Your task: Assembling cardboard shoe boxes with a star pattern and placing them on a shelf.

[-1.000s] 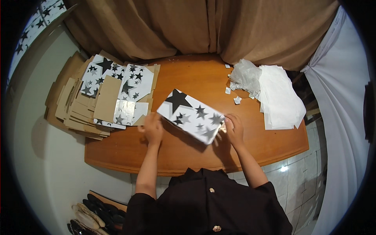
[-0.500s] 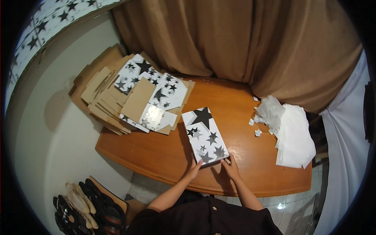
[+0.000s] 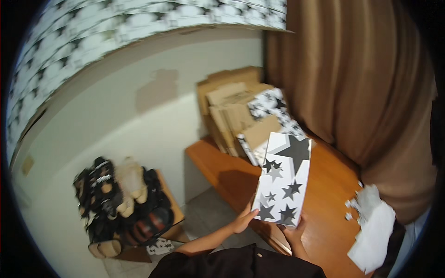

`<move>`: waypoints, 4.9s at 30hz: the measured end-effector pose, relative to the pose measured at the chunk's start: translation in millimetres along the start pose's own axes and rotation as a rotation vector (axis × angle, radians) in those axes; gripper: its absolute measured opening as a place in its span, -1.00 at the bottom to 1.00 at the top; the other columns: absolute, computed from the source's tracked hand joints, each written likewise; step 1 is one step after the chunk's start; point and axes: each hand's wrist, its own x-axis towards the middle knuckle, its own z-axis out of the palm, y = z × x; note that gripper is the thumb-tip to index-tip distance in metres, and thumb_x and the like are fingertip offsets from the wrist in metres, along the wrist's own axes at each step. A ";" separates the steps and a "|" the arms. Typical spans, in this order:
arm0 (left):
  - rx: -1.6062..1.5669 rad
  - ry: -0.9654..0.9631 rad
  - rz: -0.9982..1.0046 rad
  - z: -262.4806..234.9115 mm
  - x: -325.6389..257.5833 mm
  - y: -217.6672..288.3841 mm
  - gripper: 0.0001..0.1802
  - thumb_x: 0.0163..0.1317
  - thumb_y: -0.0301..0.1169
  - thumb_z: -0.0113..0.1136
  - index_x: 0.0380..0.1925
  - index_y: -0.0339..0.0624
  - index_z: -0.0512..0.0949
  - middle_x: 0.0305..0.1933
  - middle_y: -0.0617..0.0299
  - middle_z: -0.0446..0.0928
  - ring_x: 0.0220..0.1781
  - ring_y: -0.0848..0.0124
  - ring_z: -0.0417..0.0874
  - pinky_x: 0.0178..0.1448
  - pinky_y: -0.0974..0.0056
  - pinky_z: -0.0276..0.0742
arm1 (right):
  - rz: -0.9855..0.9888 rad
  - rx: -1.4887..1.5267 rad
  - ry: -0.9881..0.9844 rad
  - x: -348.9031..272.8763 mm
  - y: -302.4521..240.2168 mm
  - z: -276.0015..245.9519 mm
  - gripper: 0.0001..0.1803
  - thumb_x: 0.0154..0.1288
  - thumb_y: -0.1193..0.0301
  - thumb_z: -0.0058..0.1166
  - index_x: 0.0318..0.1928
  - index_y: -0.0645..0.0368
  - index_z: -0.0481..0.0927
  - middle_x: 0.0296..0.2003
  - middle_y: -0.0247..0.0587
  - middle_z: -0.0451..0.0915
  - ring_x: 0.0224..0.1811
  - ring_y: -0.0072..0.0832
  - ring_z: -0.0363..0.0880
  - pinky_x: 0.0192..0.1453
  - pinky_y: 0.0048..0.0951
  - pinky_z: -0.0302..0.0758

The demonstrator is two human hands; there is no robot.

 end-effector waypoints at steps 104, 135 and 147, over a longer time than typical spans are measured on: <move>1.287 1.493 0.943 -540.8 -595.5 591.3 -0.41 0.29 0.01 -0.14 0.29 0.10 0.20 0.32 0.14 0.26 0.38 0.14 0.17 0.35 -0.26 -0.62 | -0.950 0.428 0.221 62.1 -850.9 503.0 -0.55 0.25 0.12 -0.05 0.14 -0.13 0.46 0.30 -0.17 0.22 0.41 -0.10 -0.07 0.27 0.34 -0.51; 0.844 1.156 1.269 -281.8 -357.1 142.7 -0.56 0.02 -0.33 -0.08 -0.06 -0.26 0.25 0.03 -0.07 0.27 0.08 0.13 0.26 0.24 0.03 0.10 | -0.210 -0.198 0.463 -36.0 -358.4 163.6 -0.77 -0.01 0.63 0.03 -0.25 0.25 0.51 -0.16 -0.03 0.42 -0.08 -0.23 0.41 0.07 -0.33 0.32; 0.587 0.639 0.899 -129.8 -161.6 62.6 -0.57 -0.01 -0.47 0.12 -0.10 -0.30 0.28 0.01 -0.01 0.26 0.11 0.09 0.28 0.23 0.07 0.19 | -0.011 -0.430 0.228 0.1 -194.4 73.4 -0.81 -0.03 0.55 0.10 -0.31 0.17 0.55 -0.26 -0.08 0.49 -0.13 -0.16 0.42 -0.03 -0.26 0.32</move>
